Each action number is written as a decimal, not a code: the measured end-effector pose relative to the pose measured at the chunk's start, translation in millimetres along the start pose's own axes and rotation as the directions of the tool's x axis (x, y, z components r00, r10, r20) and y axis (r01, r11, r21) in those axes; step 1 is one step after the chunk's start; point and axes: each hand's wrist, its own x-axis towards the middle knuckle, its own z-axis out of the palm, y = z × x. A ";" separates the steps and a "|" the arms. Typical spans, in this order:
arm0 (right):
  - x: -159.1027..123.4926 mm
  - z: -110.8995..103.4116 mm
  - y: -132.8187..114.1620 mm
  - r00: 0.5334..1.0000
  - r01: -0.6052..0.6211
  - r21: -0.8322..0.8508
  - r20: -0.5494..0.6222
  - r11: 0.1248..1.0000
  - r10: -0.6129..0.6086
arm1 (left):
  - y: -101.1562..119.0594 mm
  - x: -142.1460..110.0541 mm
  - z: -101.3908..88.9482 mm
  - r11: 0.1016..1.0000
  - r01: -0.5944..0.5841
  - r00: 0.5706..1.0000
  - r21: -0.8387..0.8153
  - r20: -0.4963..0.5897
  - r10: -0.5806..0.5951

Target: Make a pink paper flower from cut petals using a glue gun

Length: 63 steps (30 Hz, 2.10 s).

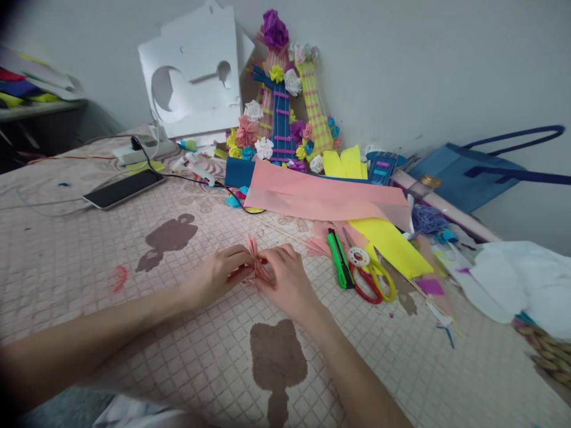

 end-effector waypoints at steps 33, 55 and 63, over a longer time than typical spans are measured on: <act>-2.8 20.1 -4.9 0.995 -0.102 -0.148 -0.033 0.984 0.098 | -5.5 -0.9 7.4 0.990 0.134 0.991 -0.046 -0.021 -0.135; -3.6 25.6 -0.6 0.994 -0.107 -0.122 -0.051 0.987 0.101 | -1.5 -0.1 2.2 0.987 0.042 0.997 0.158 -0.072 -0.031; -3.7 25.8 0.7 0.994 -0.088 -0.084 -0.070 0.993 0.082 | -1.9 1.6 0.8 0.964 0.029 0.999 0.263 -0.023 -0.024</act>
